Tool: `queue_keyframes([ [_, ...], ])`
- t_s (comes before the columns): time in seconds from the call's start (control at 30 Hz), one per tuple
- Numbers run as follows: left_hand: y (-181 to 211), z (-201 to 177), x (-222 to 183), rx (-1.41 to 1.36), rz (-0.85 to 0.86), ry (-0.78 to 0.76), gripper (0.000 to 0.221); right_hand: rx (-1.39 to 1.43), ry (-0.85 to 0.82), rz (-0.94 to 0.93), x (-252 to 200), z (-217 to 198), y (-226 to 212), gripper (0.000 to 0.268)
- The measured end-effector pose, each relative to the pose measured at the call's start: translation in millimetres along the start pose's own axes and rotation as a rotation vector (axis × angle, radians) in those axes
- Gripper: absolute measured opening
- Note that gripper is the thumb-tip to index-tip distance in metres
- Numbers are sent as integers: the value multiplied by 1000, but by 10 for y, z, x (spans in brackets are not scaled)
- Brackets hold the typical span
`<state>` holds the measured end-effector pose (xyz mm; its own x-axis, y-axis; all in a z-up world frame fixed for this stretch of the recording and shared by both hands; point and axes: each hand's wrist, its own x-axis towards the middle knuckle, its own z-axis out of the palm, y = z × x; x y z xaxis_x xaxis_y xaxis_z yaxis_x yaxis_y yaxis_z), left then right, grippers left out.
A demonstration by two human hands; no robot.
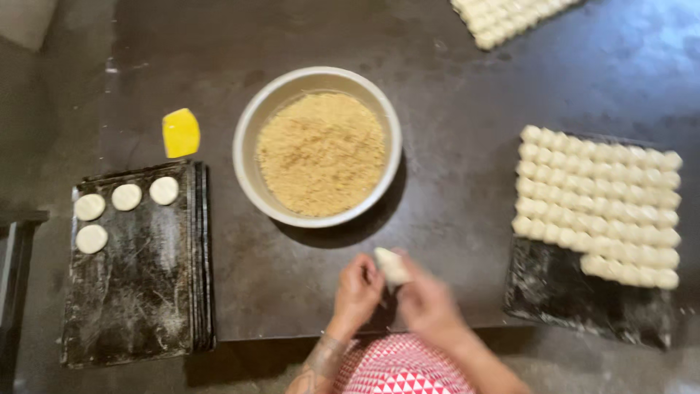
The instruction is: The person takes pieces of dough from a tray, fills each piece with a handful of crumb mixture from a bowl, seals the dough around the filling, and places the finished rolls onto a separate tray or rack.
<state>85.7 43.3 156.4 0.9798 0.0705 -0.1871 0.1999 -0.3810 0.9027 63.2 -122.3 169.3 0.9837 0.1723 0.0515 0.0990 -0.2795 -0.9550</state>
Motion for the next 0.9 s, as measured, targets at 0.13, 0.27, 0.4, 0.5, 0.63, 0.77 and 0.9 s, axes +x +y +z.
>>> queue_keyframes([
  [0.13, -8, -347, 39, -11, 137, 57, 20, -558, 41, -465, 359, 525, -455, 77],
  [0.27, -199, -956, 79, -214, -3, 36, 22, -399, -200, -553, 659, 807, -640, 64],
  [0.4, -596, -1330, -131, -84, -129, 131, 38, -618, -401, -407, 1795, 1040, -417, 42],
  [0.5, -980, -1527, -468, -187, -43, 172, 45, -1026, -129, -734, 2709, 1230, -176, 71],
  [0.63, -1596, -1650, -759, -228, -133, 149, 45, -1244, -186, -631, 3271, 1607, 313, 48],
  [0.77, -1939, -1710, -811, -184, -234, 152, 42, -1243, -294, -415, 3450, 1703, 573, 20],
  [0.9, -1791, -1821, -667, -161, -213, 177, 44, -930, -134, -136, 3374, 1599, 258, 14],
])
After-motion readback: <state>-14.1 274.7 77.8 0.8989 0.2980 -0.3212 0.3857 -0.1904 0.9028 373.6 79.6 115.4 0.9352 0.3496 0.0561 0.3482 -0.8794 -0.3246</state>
